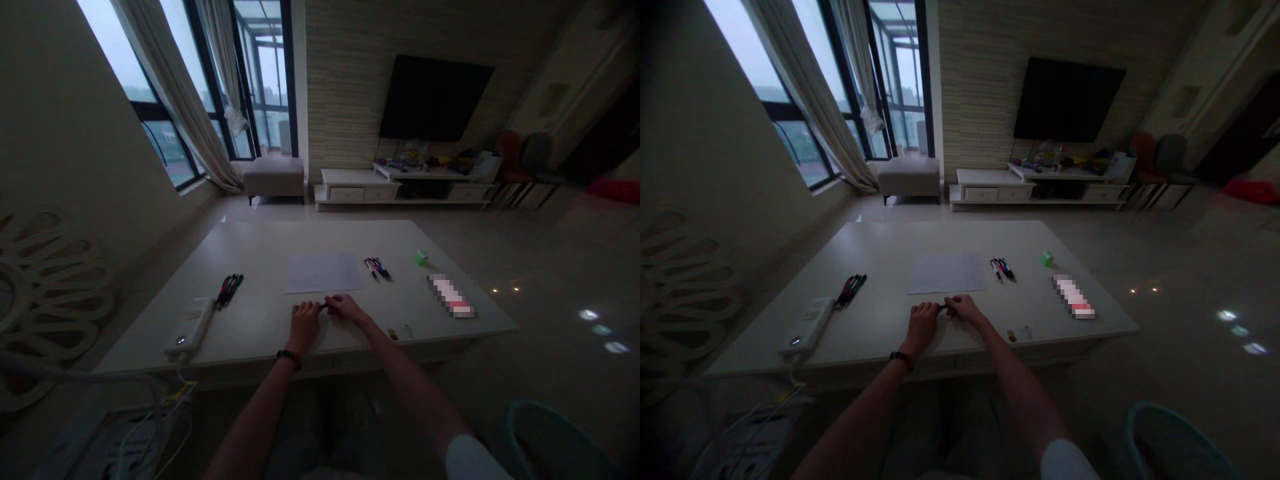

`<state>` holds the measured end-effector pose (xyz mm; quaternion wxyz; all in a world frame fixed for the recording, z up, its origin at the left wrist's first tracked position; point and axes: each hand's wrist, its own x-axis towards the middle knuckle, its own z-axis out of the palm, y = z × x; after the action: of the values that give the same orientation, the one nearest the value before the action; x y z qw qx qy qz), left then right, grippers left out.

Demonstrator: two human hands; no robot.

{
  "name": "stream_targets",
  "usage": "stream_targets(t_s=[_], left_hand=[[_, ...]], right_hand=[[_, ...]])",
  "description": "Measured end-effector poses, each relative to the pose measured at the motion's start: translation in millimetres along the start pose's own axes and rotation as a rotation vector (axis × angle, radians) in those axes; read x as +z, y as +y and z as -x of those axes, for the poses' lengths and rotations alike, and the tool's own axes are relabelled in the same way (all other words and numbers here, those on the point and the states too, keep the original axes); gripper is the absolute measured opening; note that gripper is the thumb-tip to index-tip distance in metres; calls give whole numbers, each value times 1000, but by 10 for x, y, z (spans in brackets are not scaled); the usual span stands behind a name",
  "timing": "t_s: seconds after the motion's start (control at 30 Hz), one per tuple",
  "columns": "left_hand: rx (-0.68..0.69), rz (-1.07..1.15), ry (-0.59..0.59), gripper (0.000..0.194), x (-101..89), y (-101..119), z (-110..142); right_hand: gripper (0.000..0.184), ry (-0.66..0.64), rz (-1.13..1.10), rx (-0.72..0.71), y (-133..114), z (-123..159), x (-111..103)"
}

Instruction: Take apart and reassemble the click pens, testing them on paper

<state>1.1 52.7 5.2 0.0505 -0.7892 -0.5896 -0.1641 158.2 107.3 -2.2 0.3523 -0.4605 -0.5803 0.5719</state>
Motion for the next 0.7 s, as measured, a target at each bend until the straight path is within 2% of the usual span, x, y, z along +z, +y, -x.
stream_targets(t_s=[0.7], left_hand=[[-20,-5,16,21,20,-13,0]], right_hand=[[36,-44,-12,18,33,-42,-8]])
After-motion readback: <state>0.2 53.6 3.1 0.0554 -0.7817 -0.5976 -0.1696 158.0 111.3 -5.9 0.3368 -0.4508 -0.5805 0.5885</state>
